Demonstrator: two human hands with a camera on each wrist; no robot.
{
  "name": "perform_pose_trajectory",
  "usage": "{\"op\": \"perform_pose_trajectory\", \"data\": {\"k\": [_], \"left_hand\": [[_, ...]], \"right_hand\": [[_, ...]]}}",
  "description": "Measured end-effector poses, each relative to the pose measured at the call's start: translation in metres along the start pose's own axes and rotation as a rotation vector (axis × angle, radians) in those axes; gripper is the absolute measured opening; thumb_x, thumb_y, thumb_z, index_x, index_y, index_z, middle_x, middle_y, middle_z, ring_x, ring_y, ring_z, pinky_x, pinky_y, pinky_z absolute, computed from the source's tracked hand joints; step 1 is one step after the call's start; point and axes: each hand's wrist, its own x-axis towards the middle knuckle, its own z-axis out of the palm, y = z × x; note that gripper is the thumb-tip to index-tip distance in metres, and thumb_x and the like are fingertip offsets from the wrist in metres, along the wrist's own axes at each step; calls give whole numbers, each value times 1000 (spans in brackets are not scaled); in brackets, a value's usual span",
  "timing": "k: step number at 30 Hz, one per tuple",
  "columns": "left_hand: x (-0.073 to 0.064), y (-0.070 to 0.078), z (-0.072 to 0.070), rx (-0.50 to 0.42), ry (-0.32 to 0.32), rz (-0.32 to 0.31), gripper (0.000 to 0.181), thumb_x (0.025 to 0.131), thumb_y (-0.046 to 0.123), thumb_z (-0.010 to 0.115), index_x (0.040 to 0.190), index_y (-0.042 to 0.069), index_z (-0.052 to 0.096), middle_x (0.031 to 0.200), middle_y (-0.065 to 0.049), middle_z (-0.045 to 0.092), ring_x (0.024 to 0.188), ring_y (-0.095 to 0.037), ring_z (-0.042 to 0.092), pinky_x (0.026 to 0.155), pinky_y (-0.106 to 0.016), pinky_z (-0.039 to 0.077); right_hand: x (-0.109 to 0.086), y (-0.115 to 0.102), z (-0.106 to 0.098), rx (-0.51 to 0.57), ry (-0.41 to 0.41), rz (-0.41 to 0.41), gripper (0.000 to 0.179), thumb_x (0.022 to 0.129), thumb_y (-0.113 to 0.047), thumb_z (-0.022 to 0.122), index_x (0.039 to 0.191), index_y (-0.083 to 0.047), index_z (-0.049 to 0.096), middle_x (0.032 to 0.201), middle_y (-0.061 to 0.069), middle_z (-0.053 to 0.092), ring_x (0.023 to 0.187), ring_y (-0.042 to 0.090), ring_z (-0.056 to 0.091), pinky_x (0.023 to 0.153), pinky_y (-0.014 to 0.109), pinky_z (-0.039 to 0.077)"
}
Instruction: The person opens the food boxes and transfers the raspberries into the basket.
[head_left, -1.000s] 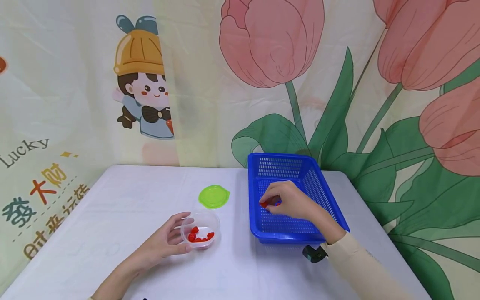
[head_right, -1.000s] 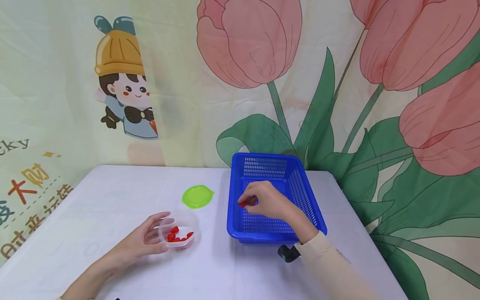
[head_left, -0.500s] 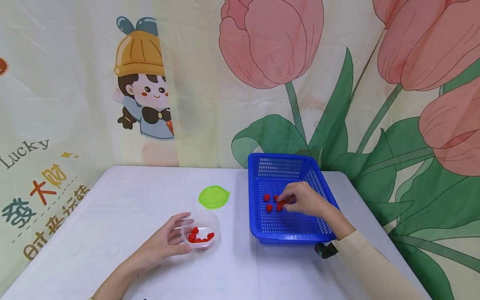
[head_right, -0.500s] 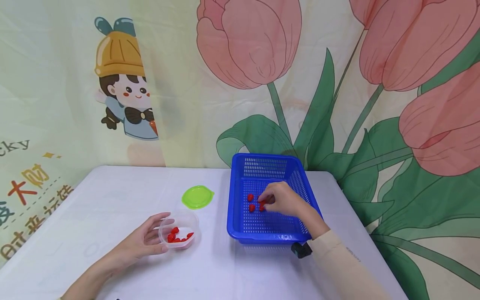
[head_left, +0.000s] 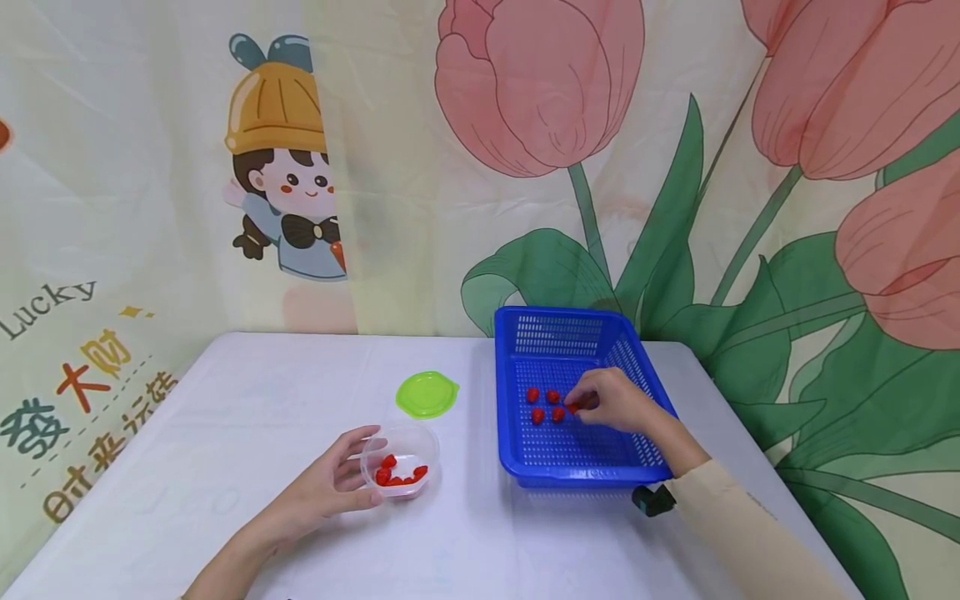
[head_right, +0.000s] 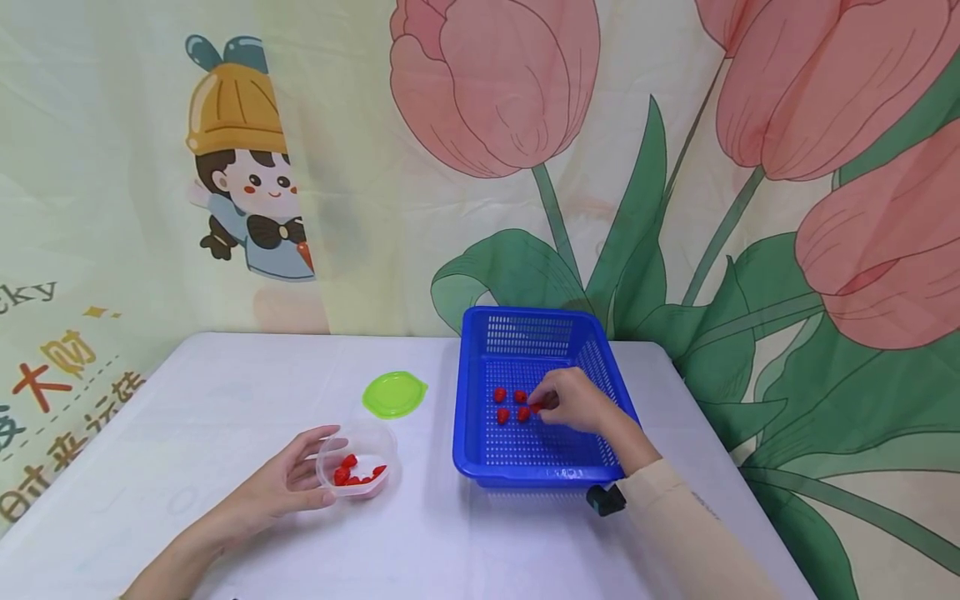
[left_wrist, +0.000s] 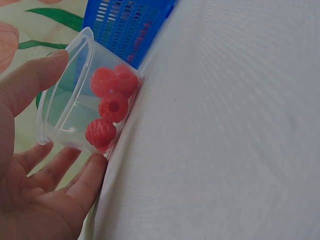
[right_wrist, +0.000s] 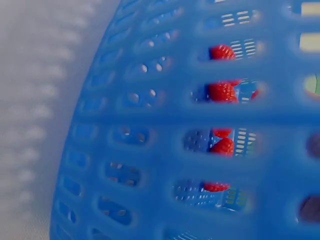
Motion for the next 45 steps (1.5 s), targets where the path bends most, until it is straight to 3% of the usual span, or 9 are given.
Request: {"op": "perform_pose_trajectory", "data": {"k": [13,38,45], "left_hand": [[0,1,-1,18,-4,9,95,91,15,85,166,19,27,165,-16,40,151,-41,44,103,-16,51],[-1,2,-2,26,1,0,95,90,18,87,165,20,28,164,-15,41,150,-40,45,108,-20,50],[-1,2,-1,19,-1,-10,95,90,17,87,165,20,28,164,-15,40,150,-40,45,106,-17,50]], "right_hand": [[2,8,6,-45,17,68,20,86,1,84,103,-8,84,98,2,75,86,11,72,75,25,63],[9,9,16,-127,-10,11,14,87,2,82,100,-3,83,95,6,76,85,14,72,75,24,62],[8,5,18,-150,-30,72,15,87,2,82,100,-5,83,97,5,76,86,14,70,77,27,63]]}}
